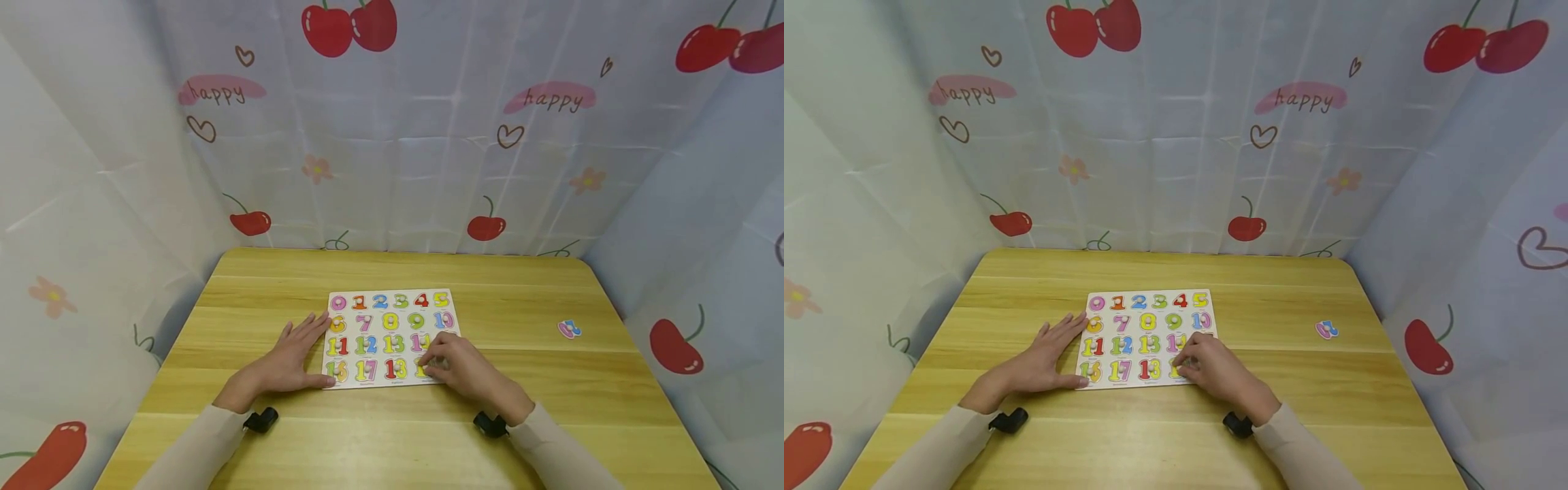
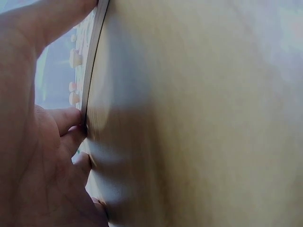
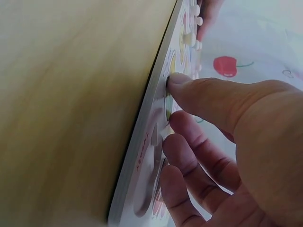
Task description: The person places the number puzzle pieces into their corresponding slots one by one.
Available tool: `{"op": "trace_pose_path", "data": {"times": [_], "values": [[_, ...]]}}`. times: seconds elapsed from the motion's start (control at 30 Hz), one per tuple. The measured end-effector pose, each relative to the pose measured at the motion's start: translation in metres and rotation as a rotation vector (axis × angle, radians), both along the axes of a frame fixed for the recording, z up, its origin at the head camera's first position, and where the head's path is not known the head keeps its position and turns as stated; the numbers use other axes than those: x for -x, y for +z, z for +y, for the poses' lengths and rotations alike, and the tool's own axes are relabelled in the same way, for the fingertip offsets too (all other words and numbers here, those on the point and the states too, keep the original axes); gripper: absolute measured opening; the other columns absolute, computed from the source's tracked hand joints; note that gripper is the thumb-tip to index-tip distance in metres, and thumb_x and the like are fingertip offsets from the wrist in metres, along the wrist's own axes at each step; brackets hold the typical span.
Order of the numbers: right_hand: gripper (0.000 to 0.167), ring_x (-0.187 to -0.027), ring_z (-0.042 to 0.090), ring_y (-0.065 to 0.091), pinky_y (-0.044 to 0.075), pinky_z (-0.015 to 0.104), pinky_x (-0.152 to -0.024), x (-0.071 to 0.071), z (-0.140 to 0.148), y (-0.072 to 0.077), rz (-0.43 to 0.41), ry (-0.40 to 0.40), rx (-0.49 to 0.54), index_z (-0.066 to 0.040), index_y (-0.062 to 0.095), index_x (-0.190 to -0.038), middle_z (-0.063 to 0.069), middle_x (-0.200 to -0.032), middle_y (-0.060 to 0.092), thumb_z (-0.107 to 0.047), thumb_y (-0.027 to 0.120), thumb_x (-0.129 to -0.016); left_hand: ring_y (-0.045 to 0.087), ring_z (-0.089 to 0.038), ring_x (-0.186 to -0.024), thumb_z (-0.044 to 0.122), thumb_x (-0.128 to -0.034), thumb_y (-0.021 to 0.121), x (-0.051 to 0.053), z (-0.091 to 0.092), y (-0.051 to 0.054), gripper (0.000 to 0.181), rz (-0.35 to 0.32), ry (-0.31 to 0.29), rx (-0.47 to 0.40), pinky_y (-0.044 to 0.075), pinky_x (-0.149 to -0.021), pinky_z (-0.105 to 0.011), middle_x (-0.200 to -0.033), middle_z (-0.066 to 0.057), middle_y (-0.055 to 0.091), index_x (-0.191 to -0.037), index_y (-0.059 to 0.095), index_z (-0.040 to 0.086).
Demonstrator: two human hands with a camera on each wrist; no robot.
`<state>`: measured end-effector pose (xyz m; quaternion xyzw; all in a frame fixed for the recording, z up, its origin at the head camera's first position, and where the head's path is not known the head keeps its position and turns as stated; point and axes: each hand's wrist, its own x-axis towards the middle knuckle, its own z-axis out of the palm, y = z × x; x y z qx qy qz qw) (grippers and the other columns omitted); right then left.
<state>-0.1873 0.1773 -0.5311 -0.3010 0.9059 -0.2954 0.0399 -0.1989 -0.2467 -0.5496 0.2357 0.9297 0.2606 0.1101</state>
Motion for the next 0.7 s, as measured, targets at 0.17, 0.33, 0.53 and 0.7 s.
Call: {"op": "trace_pose_path", "data": {"times": [0.17,0.33,0.53,0.7], "values": [[0.012,-0.094,0.013,0.065,0.056,0.025,-0.083,-0.001,0.009,0.000,0.012,-0.018,0.000,-0.014,0.091,-0.114,-0.001,-0.111,0.077,-0.012,0.091,-0.103,0.017,-0.050,-0.183,0.067,-0.0927,0.091,-0.002,0.001,0.003,0.128,0.011,-0.001,-0.003,0.008,-0.142,-0.086,-0.196,-0.014,0.025,-0.186,0.027,0.006],[0.017,-0.095,0.017,0.065,0.055,0.025,-0.083,0.000,0.029,0.002,-0.018,-0.076,0.022,-0.015,0.089,-0.120,0.000,-0.115,0.077,-0.016,0.091,-0.104,0.018,-0.051,-0.182,0.067,-0.0932,0.091,-0.001,0.002,0.004,0.127,0.017,-0.007,-0.005,0.008,-0.141,-0.087,-0.196,-0.015,0.026,-0.185,0.028,0.005],[0.025,-0.101,0.021,0.070,0.065,0.034,-0.087,0.009,0.070,0.004,0.017,-0.207,0.048,-0.016,0.088,-0.126,0.004,-0.120,0.078,-0.017,0.093,-0.101,0.017,-0.050,-0.183,0.068,-0.0929,0.091,0.002,0.001,0.002,0.128,0.018,-0.008,-0.001,0.007,-0.142,-0.086,-0.196,-0.013,0.024,-0.186,0.027,0.007],[0.032,-0.100,0.025,0.071,0.068,0.037,-0.085,0.015,0.117,0.004,0.112,-0.332,0.044,-0.010,0.086,-0.131,0.012,-0.123,0.080,-0.017,0.094,-0.101,0.016,-0.049,-0.183,0.069,-0.0931,0.090,0.000,0.000,0.000,0.128,0.013,-0.005,0.006,0.007,-0.142,-0.086,-0.197,-0.013,0.023,-0.186,0.026,0.008]]}}
